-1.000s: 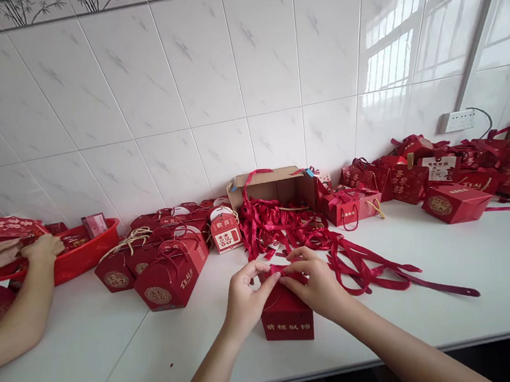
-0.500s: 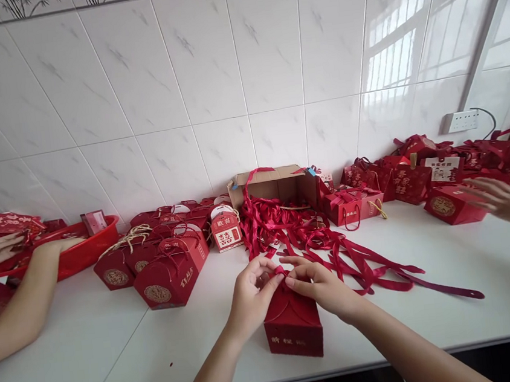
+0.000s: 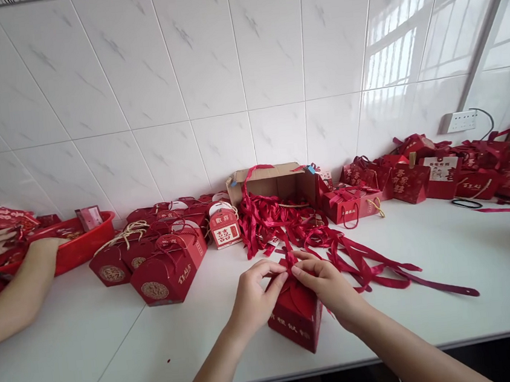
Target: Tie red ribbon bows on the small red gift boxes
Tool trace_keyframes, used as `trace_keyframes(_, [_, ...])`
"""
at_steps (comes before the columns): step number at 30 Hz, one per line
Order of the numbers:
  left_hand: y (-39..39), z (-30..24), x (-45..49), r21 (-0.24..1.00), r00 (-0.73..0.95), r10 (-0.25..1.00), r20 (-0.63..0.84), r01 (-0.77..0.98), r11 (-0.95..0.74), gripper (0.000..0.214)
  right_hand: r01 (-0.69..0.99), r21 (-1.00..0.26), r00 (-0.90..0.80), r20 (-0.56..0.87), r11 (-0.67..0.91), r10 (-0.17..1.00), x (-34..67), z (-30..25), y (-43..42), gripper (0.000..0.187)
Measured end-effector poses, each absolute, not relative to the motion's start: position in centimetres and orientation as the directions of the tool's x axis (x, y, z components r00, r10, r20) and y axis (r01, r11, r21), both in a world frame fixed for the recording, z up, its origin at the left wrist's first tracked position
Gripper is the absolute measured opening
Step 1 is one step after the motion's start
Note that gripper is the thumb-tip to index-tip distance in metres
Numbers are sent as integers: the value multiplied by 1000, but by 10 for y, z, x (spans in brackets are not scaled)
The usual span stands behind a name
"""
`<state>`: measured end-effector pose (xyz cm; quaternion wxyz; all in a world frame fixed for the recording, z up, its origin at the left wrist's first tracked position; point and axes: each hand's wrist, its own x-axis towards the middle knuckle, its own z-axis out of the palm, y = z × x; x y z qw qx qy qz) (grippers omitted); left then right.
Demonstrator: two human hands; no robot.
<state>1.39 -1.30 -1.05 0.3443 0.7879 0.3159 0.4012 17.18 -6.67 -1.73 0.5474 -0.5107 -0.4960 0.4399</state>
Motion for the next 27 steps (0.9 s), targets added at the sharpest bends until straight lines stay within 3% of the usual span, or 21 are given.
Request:
trace_keyframes(5, [-13, -16, 15, 766, 455, 780, 430, 273, -582, 12, 97, -995, 30, 31, 28, 999, 178, -10, -78, 40])
trace_keyframes(9, [-14, -15, 12, 727, 494, 737, 461, 266, -633, 12, 491, -849, 1, 223, 194, 975, 190, -6, -82, 23])
trace_keyframes(11, [-16, -13, 11, 704, 519, 714, 470, 267, -658, 12, 663, -723, 5, 263, 193, 965, 195, -3, -85, 18])
trace_keyframes(13, [-18, -12, 11, 696, 543, 702, 461, 270, -665, 13, 768, -624, 15, 242, 143, 970, 200, 4, -90, 25])
trace_keyframes(17, [-19, -9, 12, 705, 580, 691, 431, 261, -659, 15, 745, -644, -149, 88, 170, 985, 208, 24, -102, 48])
trace_keyframes(20, [-18, -5, 12, 687, 620, 664, 419, 262, -678, 17, 700, -687, -156, 117, 194, 981, 209, 34, -96, 56])
trace_keyframes(24, [-18, 2, 10, 616, 654, 606, 452, 262, -743, 16, 599, -768, -182, 144, 226, 973, 205, 32, -74, 24])
trace_keyframes(27, [-18, 7, 8, 516, 669, 558, 490, 294, -805, 17, 551, -742, -298, 254, 383, 920, 204, 27, -68, 10])
